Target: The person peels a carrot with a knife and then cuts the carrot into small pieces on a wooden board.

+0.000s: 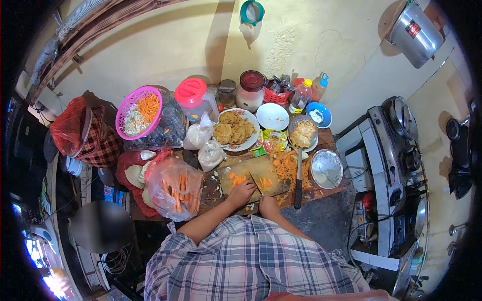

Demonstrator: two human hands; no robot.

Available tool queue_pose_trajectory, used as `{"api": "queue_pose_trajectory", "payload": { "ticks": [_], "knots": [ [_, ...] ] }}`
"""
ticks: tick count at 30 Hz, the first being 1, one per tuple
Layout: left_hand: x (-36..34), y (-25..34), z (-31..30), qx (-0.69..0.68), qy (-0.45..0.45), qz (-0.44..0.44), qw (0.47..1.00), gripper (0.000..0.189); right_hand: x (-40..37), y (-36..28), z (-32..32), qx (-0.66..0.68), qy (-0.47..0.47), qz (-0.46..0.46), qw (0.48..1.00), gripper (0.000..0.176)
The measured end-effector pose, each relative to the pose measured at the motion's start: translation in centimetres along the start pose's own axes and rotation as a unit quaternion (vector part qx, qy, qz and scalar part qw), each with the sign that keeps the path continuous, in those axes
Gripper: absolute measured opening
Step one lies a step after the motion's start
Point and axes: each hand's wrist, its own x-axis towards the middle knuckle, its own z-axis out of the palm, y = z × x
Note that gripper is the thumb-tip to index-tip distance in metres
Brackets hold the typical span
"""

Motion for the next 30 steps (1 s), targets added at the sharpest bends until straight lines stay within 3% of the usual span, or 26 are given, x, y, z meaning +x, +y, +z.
{"api": "queue_pose_trajectory", "payload": {
  "ticks": [6,22,24,28,30],
  "knots": [
    [-0.2,0.0,0.1,0.006,-0.003,-0.013,1.000,0.023,-0.3,2.0,1.0,0.065,0.007,-0.025,0.998,0.028],
    [-0.2,0.0,0.4,-0.006,0.004,-0.010,1.000,0.021,-0.2,0.4,0.1,0.034,0.015,-0.023,0.999,0.025],
    [-0.2,0.0,0.3,-0.003,0.002,-0.011,1.000,0.022,0.3,0.4,0.3,0.008,-0.022,0.003,1.000,0.026],
    [-0.1,0.1,0.1,0.015,0.011,0.003,1.000,0.024,-0.2,1.3,0.6,-0.002,-0.016,-0.025,1.000,0.024],
    [0.0,0.4,0.1,0.024,-0.005,0.002,1.000,0.026,-0.8,1.3,0.3,0.007,0.032,-0.006,0.999,0.024]
  ]
}}
